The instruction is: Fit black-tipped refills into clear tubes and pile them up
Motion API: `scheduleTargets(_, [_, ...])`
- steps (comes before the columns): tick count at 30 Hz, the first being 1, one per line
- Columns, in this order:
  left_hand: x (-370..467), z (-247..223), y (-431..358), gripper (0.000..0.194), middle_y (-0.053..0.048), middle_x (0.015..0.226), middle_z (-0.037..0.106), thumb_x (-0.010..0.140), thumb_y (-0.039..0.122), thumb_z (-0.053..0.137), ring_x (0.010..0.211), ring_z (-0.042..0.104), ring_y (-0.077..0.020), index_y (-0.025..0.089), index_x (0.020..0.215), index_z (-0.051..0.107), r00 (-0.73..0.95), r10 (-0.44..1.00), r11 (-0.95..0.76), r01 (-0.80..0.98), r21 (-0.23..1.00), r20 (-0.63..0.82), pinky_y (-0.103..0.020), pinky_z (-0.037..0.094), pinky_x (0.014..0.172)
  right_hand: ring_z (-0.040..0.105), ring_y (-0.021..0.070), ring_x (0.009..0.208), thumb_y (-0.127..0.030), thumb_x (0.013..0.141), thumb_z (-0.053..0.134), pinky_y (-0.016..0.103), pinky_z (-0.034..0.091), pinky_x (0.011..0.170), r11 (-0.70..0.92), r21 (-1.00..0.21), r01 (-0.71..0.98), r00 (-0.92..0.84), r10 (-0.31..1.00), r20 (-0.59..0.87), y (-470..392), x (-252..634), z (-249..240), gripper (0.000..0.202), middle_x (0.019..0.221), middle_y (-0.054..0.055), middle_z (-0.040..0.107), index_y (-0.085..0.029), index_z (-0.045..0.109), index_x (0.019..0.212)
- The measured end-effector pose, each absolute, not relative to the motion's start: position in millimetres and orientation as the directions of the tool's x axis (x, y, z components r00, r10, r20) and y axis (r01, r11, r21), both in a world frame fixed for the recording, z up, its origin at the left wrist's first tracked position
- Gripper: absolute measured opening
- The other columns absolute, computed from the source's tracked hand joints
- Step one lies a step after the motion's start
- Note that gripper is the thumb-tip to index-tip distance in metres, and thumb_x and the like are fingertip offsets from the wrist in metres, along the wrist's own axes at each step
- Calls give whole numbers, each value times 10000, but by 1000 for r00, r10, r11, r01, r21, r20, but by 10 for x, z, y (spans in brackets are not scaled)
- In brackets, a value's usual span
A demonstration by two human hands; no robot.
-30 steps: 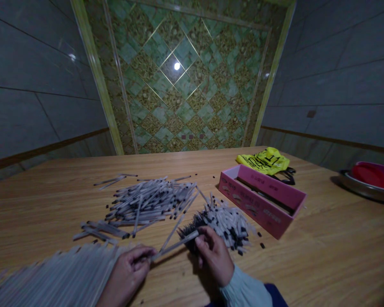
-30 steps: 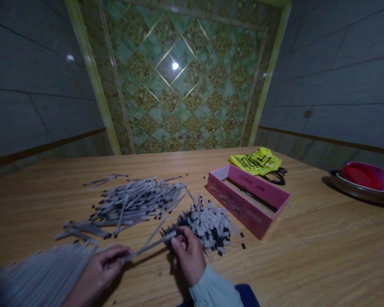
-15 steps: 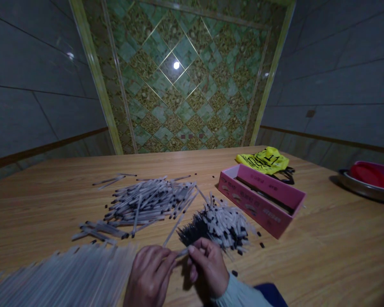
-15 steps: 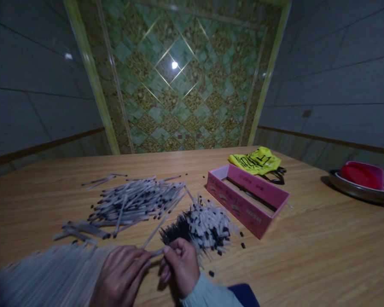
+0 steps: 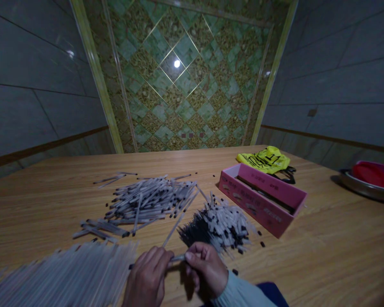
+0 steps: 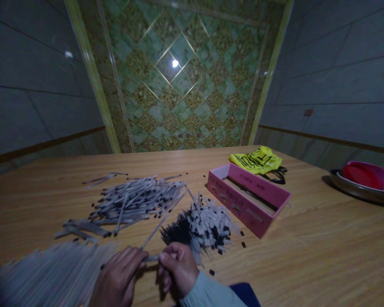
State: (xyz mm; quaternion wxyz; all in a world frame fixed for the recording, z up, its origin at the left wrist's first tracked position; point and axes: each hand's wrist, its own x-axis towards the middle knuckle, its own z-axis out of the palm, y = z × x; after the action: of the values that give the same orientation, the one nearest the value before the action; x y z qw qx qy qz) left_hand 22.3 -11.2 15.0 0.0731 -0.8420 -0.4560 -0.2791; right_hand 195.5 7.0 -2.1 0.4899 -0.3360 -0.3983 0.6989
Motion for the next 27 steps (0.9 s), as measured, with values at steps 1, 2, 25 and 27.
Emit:
scheduleTargets(1, [223, 151, -112, 292, -59, 812, 655, 759, 70, 434, 756, 606, -200, 226, 949, 591, 436, 730, -576, 807, 130, 526, -307, 459, 651, 403, 44, 237, -524, 590, 729, 128, 291, 228, -184, -898, -399, -292, 954, -65, 72, 1965, -14, 467, 455, -5, 585, -127, 496, 664])
scheduleTargets(2, [222, 154, -113, 286, -58, 818, 662, 762, 78, 434, 754, 613, -198, 230, 945, 593, 443, 735, -577, 807, 130, 513, -299, 463, 642, 411, 49, 241, -529, 600, 718, 133, 298, 234, -166, -912, -376, -295, 954, -52, 73, 1973, -7, 463, 455, -4, 585, -126, 502, 674])
scheduleTargets(25, [182, 390, -151, 429, -4, 578, 612, 888, 379, 329, 568, 550, -125, 180, 652, 626, 483, 874, -352, 539, 765, 61, -199, 398, 552, 571, 182, 688, -249, 858, 372, 271, 422, 589, 821, -517, 241, -614, 541, 574, -13, 2284, 350, 284, 761, 118, 623, -136, 614, 957])
scheduleTargets(27, [184, 368, -156, 347, -11, 617, 633, 879, 313, 365, 595, 572, -134, 195, 704, 642, 448, 880, -420, 580, 698, 157, -203, 409, 565, 586, 178, 678, -314, 866, 399, 274, 443, 595, 750, -632, 197, -522, 626, 580, 8, 2237, 296, 281, 734, 107, 620, -132, 611, 893])
